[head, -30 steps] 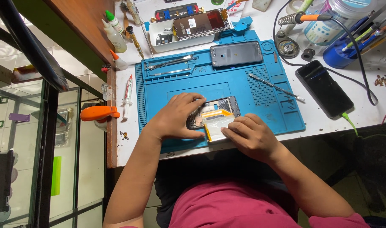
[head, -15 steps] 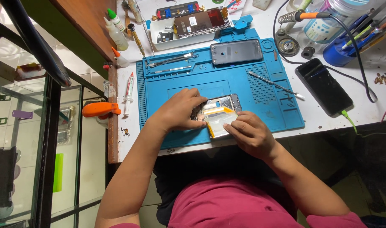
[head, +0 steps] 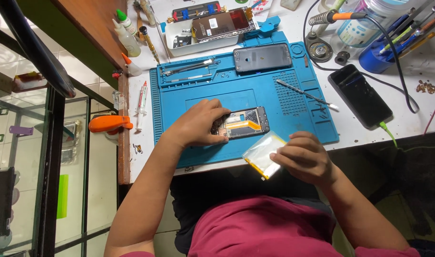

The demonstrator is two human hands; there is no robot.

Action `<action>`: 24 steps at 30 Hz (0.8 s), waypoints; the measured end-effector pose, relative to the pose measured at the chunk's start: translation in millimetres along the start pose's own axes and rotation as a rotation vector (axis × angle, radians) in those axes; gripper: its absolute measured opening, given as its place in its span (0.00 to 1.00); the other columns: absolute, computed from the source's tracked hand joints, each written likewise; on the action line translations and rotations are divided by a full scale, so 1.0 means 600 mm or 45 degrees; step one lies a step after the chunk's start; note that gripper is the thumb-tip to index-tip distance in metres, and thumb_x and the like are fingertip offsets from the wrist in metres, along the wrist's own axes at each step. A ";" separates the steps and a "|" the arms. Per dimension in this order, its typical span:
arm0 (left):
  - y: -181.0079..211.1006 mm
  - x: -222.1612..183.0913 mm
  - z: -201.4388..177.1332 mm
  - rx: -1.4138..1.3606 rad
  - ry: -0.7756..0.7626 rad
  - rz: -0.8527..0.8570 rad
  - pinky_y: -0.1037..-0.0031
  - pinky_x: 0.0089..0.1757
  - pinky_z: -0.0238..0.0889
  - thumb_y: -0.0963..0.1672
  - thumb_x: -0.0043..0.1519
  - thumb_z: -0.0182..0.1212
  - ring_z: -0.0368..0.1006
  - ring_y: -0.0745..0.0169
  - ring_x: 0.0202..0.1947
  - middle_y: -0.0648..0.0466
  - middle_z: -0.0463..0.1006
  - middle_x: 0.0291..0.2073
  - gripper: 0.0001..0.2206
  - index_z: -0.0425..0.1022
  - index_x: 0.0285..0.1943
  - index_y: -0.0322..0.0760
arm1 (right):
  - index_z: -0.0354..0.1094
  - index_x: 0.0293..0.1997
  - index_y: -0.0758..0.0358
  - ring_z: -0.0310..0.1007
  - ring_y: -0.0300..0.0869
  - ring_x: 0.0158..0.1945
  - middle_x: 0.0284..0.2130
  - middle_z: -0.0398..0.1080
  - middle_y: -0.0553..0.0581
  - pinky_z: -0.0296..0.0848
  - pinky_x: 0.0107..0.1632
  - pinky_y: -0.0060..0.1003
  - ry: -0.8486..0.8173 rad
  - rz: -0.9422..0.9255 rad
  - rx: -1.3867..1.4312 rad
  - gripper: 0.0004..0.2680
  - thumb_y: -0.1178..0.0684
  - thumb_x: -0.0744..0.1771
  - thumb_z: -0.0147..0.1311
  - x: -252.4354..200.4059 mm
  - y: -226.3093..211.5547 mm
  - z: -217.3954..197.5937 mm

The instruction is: Disassembling a mobile phone to remove the battery and inspect internal components

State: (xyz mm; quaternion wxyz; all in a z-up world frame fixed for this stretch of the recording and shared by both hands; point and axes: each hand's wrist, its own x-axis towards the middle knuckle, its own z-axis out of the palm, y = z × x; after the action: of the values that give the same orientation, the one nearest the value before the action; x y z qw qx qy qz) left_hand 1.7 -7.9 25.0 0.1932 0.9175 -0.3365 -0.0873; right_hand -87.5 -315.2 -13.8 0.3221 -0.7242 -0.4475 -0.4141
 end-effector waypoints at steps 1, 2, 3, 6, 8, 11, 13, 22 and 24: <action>0.002 -0.003 0.001 0.002 -0.001 0.007 0.61 0.49 0.67 0.55 0.48 0.75 0.70 0.52 0.44 0.54 0.73 0.43 0.34 0.75 0.62 0.40 | 0.80 0.33 0.56 0.73 0.42 0.34 0.32 0.79 0.52 0.78 0.49 0.45 0.001 0.001 -0.007 0.01 0.58 0.64 0.66 -0.010 -0.004 -0.008; 0.004 -0.004 0.000 0.026 -0.014 -0.013 0.62 0.50 0.65 0.56 0.49 0.75 0.70 0.53 0.46 0.55 0.73 0.46 0.34 0.74 0.63 0.41 | 0.80 0.36 0.55 0.73 0.41 0.35 0.34 0.78 0.51 0.78 0.48 0.44 -0.002 -0.057 -0.061 0.02 0.57 0.64 0.66 -0.018 -0.004 -0.016; 0.006 -0.005 -0.001 0.049 -0.027 -0.033 0.62 0.51 0.63 0.57 0.49 0.75 0.70 0.54 0.47 0.55 0.73 0.49 0.35 0.73 0.64 0.42 | 0.80 0.38 0.54 0.73 0.41 0.37 0.36 0.78 0.51 0.78 0.48 0.44 -0.006 -0.114 -0.116 0.02 0.57 0.64 0.65 -0.025 -0.004 -0.024; 0.007 -0.017 0.007 0.060 0.035 0.044 0.52 0.61 0.54 0.57 0.48 0.76 0.67 0.45 0.60 0.49 0.68 0.61 0.42 0.64 0.70 0.39 | 0.80 0.39 0.55 0.73 0.42 0.40 0.38 0.78 0.52 0.77 0.48 0.43 -0.026 -0.186 -0.211 0.03 0.56 0.65 0.65 -0.029 -0.007 -0.039; 0.052 -0.033 -0.001 -0.093 0.146 0.129 0.50 0.61 0.52 0.59 0.46 0.76 0.65 0.43 0.62 0.46 0.67 0.62 0.48 0.61 0.73 0.38 | 0.80 0.41 0.54 0.72 0.41 0.42 0.40 0.77 0.51 0.77 0.49 0.42 -0.037 -0.186 -0.264 0.04 0.56 0.64 0.66 -0.028 -0.007 -0.046; 0.107 -0.051 0.030 -0.567 0.384 0.244 0.52 0.58 0.59 0.57 0.42 0.80 0.69 0.41 0.56 0.43 0.69 0.60 0.53 0.56 0.76 0.35 | 0.79 0.44 0.52 0.69 0.41 0.45 0.43 0.74 0.48 0.75 0.50 0.41 -0.063 -0.200 -0.363 0.07 0.55 0.64 0.67 -0.031 -0.008 -0.054; 0.138 -0.060 0.072 -0.888 0.508 0.274 0.56 0.54 0.68 0.53 0.42 0.83 0.76 0.42 0.49 0.42 0.72 0.56 0.54 0.56 0.77 0.33 | 0.79 0.45 0.50 0.68 0.41 0.45 0.43 0.73 0.47 0.74 0.49 0.41 -0.080 -0.209 -0.411 0.08 0.55 0.63 0.68 -0.029 -0.009 -0.054; 0.189 -0.071 0.158 -2.278 0.544 0.177 0.58 0.49 0.77 0.33 0.54 0.71 0.78 0.46 0.52 0.36 0.73 0.60 0.39 0.56 0.75 0.27 | 0.80 0.45 0.54 0.64 0.42 0.34 0.37 0.63 0.53 0.74 0.32 0.36 0.106 -0.269 -0.258 0.08 0.60 0.64 0.67 -0.005 0.006 -0.003; 0.183 -0.070 0.158 -2.226 0.589 0.134 0.60 0.46 0.79 0.32 0.55 0.68 0.80 0.46 0.48 0.36 0.76 0.56 0.36 0.58 0.75 0.28 | 0.81 0.45 0.58 0.68 0.43 0.33 0.35 0.65 0.55 0.76 0.32 0.36 0.143 -0.223 -0.231 0.07 0.60 0.65 0.64 0.006 0.003 0.006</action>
State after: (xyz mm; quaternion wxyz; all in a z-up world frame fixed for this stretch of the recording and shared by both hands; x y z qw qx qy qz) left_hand -121.7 -85.0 -14.5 0.8877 0.4215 -0.1446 -0.1161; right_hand -83.8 -311.6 -12.6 0.2424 -0.6842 -0.4512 -0.5192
